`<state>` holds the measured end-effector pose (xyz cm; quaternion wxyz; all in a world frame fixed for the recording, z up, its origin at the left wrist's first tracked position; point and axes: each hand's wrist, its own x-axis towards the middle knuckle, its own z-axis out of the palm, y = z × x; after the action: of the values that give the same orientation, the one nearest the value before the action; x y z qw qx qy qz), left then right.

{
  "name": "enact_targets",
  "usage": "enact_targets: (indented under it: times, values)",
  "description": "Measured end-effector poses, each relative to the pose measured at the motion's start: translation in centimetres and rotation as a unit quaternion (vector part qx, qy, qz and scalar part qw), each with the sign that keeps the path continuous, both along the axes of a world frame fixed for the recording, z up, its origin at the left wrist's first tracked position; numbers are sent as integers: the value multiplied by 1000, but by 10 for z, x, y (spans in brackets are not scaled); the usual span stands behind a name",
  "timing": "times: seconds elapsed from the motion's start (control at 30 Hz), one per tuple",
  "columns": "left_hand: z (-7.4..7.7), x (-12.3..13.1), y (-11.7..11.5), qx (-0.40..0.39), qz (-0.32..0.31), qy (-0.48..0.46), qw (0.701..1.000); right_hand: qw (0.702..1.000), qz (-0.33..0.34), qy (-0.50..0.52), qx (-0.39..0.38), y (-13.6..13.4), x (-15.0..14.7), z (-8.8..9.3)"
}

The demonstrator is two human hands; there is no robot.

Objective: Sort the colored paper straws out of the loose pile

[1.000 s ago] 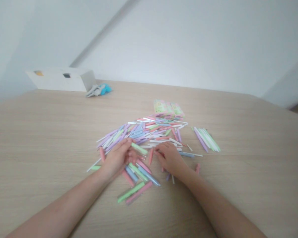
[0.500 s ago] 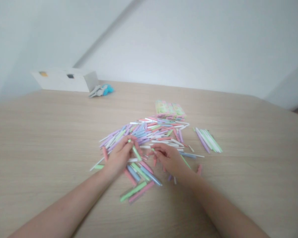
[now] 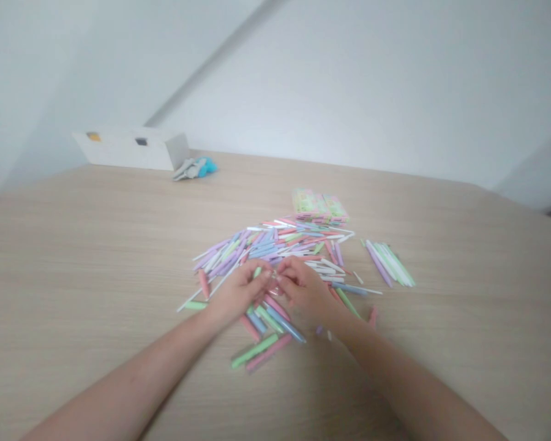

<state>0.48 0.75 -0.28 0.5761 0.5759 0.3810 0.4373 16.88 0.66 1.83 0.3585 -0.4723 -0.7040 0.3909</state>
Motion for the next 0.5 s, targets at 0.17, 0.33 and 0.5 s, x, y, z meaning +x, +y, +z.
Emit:
enact_targets:
  times: [0.17, 0.33, 0.5]
  values:
    - [4, 0, 2, -22, 73, -44, 996, 976, -12, -163, 142, 10, 8, -8]
    - [7, -1, 2, -27, 74, -50, 996, 950, 35, -243, 191, 10, 9, -17]
    - [3, -2, 3, -27, 72, -42, 996, 936, 45, -288, 195, 10, 6, -15]
